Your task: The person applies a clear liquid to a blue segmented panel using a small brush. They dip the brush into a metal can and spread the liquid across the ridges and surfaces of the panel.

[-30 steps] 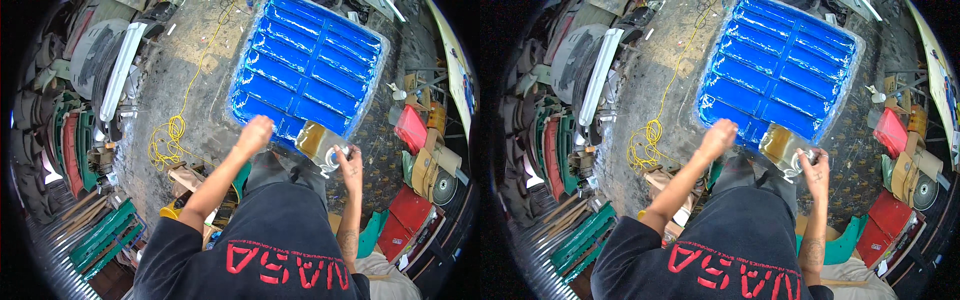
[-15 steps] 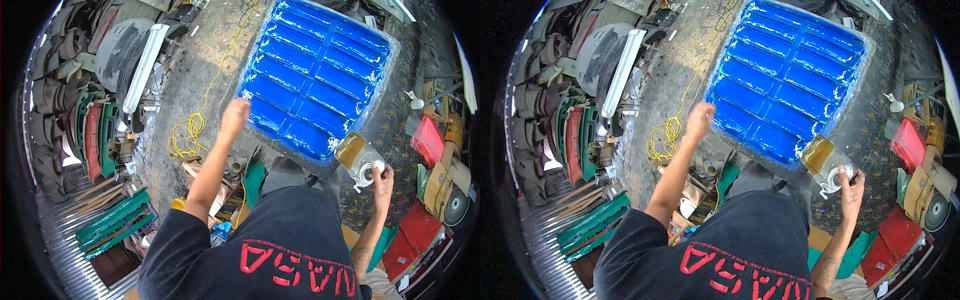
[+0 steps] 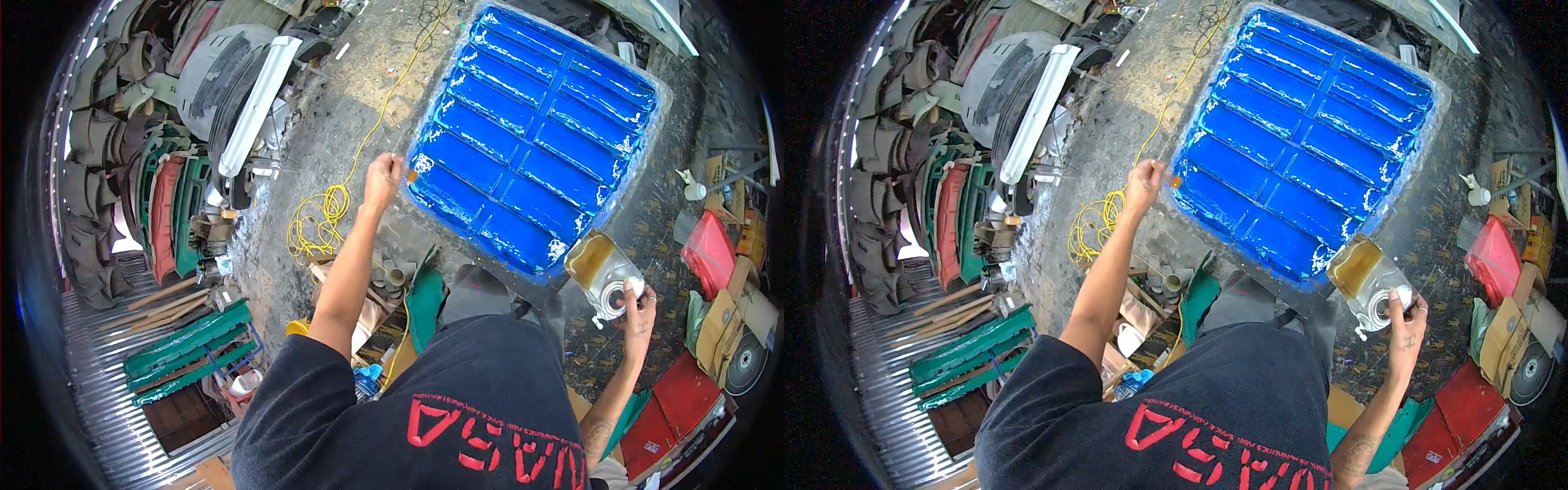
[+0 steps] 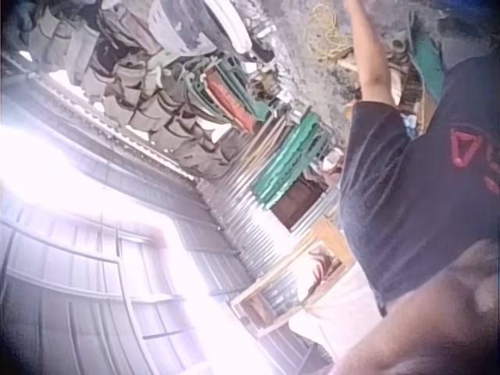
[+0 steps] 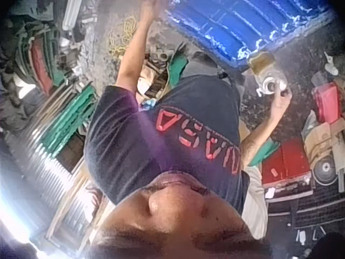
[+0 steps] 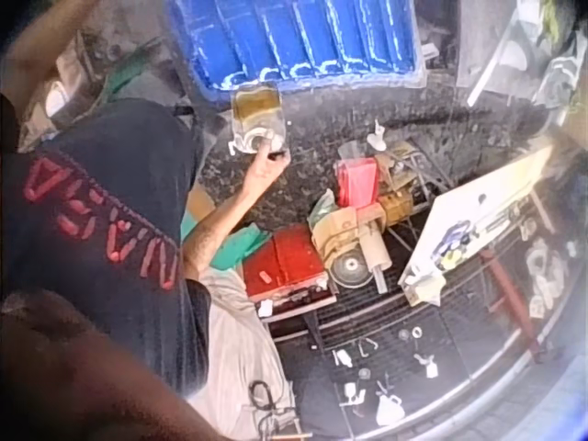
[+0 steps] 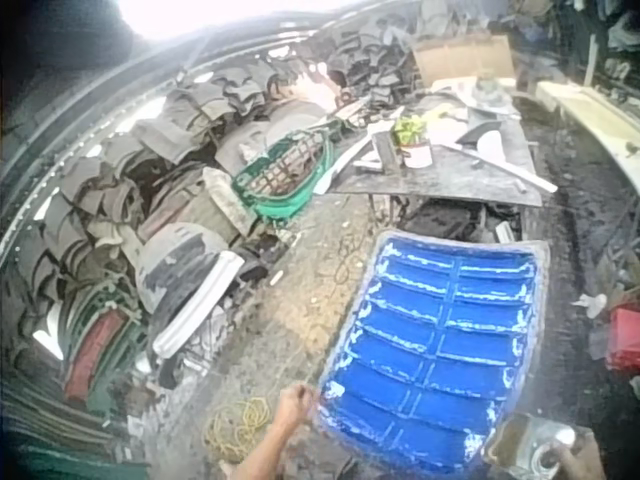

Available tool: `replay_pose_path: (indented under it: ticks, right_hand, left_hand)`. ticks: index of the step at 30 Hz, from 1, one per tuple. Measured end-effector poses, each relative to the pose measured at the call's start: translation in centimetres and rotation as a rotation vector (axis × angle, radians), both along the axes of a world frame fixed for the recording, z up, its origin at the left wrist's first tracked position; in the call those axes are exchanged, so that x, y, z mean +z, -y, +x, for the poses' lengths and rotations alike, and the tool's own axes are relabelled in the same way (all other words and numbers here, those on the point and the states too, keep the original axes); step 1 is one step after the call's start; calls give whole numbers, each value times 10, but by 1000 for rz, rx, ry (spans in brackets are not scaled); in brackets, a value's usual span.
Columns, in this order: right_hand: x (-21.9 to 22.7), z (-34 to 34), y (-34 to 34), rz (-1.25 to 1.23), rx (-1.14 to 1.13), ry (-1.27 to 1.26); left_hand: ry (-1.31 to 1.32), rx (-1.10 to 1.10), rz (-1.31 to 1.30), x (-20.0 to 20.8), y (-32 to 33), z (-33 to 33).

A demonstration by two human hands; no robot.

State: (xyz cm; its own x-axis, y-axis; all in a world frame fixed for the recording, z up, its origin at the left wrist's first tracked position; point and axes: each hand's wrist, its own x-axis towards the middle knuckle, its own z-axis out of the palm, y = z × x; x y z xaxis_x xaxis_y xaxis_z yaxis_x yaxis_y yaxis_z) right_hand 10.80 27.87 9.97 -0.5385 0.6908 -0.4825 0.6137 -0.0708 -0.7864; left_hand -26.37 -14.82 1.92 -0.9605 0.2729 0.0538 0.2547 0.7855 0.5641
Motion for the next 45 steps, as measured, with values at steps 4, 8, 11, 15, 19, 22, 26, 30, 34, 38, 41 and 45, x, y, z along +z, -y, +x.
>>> replay_pose_path:
  ticks: [4, 8, 11, 15, 19, 22, 26, 30, 34, 38, 41, 45]
  right_hand:
    - [4, 1, 12, 8, -15, 50]
    - [5, -3, 24, -11, -36, 65]
    - [2, -4, 34, 19, -92, 48]
    - [12, -15, 46, -42, -74, 39]
    - [18, -16, 57, -23, -102, 60]
    - [21, -18, 66, -30, -119, 59]
    - [23, -28, 78, -44, -109, 80]
    - [27, -33, 89, -28, -133, 63]
    - [30, -31, 96, -41, -171, 19]
    - [27, -24, 91, -40, -182, 51]
    - [34, -22, 88, -53, -249, 69]
    - [25, 4, 70, -92, -313, 36]
  left_hand:
    - [-315, -283, -77, -3, -2, 12]
    - [-177, -497, -158, -15, -28, 57]
    - [51, -376, 23, -3, -40, 49]
    - [83, -188, 131, -26, 9, -27]
    - [89, -83, 218, -11, 4, -55]
    - [102, -98, 197, -5, -1, -44]
    - [141, -115, 222, -26, 21, -59]
    - [79, -143, 220, 7, 11, -74]
    - [-78, -516, -79, 12, 20, -39]
    - [-29, -738, -185, 22, 30, 18]
    - [-35, -631, 99, 16, 37, 32]
    - [-159, -418, -38, 24, 5, 35]
